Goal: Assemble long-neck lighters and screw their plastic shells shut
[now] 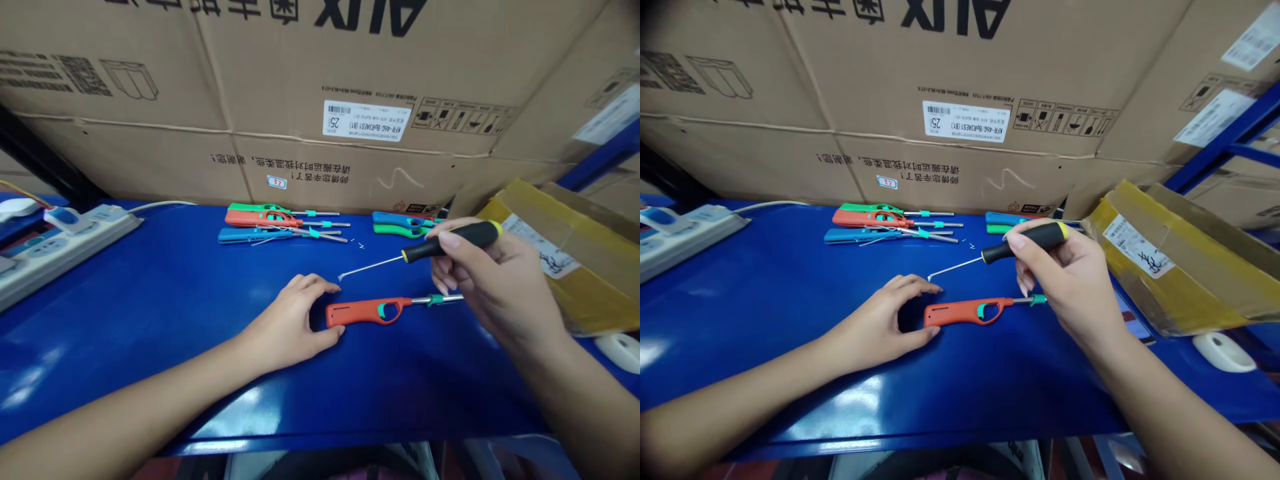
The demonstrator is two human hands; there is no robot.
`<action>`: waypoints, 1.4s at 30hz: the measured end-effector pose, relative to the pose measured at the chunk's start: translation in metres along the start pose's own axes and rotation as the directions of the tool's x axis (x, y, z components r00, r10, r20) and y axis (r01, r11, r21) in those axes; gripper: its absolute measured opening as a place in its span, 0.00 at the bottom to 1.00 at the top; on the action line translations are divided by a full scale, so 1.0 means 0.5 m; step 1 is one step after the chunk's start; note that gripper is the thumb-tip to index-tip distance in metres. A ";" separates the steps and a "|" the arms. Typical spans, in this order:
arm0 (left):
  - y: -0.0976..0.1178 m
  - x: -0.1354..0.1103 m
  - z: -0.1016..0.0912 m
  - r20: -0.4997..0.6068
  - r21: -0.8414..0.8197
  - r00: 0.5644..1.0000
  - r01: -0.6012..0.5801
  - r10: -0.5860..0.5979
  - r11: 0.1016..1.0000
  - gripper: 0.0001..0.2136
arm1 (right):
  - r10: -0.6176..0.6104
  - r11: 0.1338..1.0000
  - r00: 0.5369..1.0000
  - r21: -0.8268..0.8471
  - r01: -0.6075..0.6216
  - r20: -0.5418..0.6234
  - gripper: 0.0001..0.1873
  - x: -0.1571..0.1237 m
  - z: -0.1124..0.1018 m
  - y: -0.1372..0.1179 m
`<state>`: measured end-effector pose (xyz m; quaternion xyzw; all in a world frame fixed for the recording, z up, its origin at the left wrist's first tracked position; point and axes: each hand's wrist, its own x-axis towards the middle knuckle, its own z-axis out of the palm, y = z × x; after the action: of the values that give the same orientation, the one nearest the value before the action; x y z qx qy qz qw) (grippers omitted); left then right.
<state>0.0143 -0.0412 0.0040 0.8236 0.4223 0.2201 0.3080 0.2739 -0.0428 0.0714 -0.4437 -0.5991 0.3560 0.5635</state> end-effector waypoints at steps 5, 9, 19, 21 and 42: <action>-0.004 -0.003 -0.002 0.027 0.045 1.000 -0.003 0.002 0.999 0.22 | -0.100 0.982 0.993 -0.154 0.108 0.055 0.12 0.007 0.050 -0.037; -0.010 -0.003 0.004 0.030 0.050 0.999 -0.034 0.033 0.998 0.16 | -0.078 0.993 0.995 -0.088 0.084 0.065 0.16 0.002 0.096 -0.026; -0.017 -0.001 0.025 -0.002 0.023 0.998 -0.062 0.062 0.998 0.15 | -0.111 0.989 0.994 -0.094 0.110 -0.008 0.15 -0.024 0.101 0.042; -0.019 0.000 0.026 -0.003 0.019 0.998 -0.058 0.058 0.998 0.14 | -0.125 0.985 0.992 -0.120 0.124 -0.001 0.16 -0.025 0.099 0.046; -0.023 0.007 0.030 -0.003 -0.011 1.000 -0.029 0.029 1.000 0.16 | -0.130 0.986 0.987 -0.094 0.139 0.095 0.11 -0.031 0.092 0.052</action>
<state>0.0192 -0.0381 -0.0141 0.8276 0.4096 0.2279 0.3089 0.2311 -0.0448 0.0367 -0.4138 -0.6692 0.3060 0.5360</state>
